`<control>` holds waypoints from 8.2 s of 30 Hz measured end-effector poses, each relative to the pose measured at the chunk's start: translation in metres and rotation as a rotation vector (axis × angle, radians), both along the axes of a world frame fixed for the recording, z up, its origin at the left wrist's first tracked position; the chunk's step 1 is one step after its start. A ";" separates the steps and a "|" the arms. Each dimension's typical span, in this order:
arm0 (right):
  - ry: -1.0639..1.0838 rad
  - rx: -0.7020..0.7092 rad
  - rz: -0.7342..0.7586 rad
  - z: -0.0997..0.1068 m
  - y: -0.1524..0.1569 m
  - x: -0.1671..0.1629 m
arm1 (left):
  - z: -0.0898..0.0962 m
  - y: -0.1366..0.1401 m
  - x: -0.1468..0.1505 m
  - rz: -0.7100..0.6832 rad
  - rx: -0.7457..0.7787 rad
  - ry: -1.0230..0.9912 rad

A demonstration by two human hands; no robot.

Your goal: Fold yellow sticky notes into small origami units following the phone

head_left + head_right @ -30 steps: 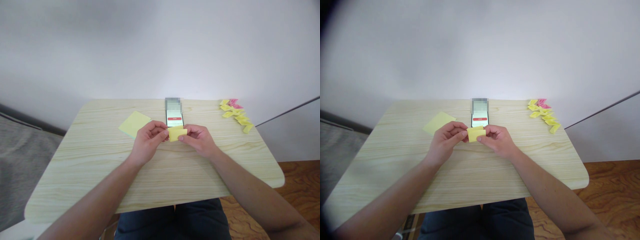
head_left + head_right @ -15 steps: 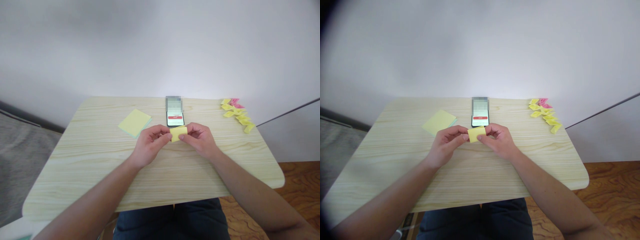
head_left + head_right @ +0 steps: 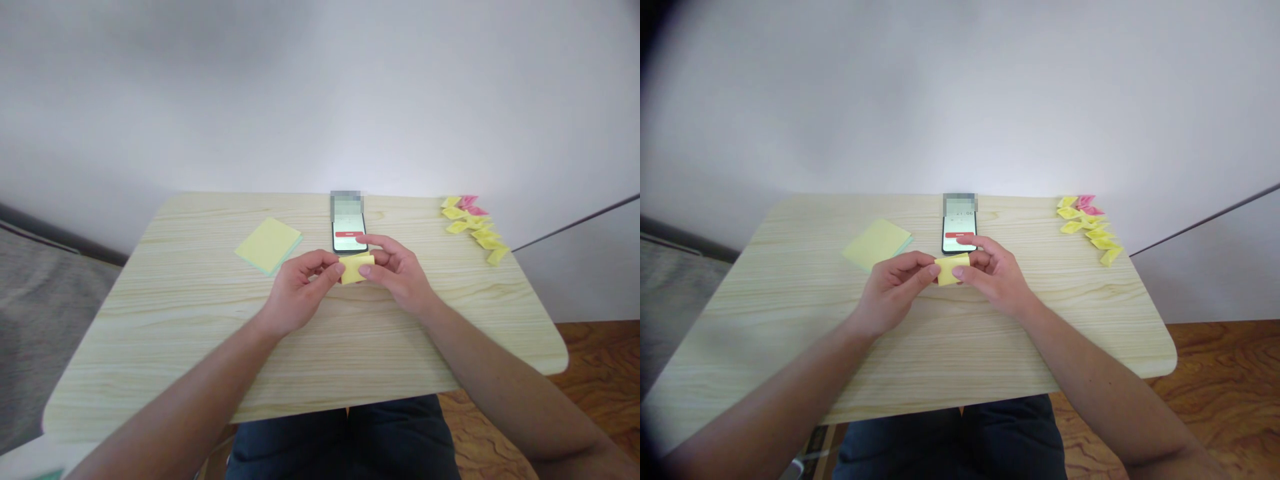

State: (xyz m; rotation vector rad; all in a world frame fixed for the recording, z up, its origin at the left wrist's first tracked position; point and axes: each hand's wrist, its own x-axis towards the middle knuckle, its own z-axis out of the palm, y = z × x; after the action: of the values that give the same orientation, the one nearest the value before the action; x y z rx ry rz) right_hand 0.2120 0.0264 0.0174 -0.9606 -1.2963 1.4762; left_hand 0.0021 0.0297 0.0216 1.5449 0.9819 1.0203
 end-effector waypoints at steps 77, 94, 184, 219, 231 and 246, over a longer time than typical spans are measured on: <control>-0.402 0.165 0.067 0.007 -0.006 0.001 | 0.004 -0.005 0.004 0.035 0.168 0.222; -0.231 0.182 0.005 0.001 -0.002 0.002 | 0.001 -0.006 0.003 0.028 0.128 0.153; -0.093 0.075 -0.201 -0.003 0.009 0.004 | 0.001 0.000 0.005 -0.074 0.073 0.199; -0.411 0.248 -0.021 -0.005 -0.003 0.000 | -0.002 -0.003 0.004 -0.064 0.120 0.208; -0.160 0.290 -0.085 -0.012 0.002 -0.002 | -0.008 0.002 0.001 0.172 0.102 0.102; -0.245 0.404 -0.098 -0.010 0.001 0.000 | -0.008 0.004 0.005 0.106 -0.118 -0.152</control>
State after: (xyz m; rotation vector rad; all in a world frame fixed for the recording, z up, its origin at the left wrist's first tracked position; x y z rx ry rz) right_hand 0.2119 0.0278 0.0075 -0.9357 -1.6227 0.9890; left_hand 0.0071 0.0341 0.0135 1.3104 1.0074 1.1161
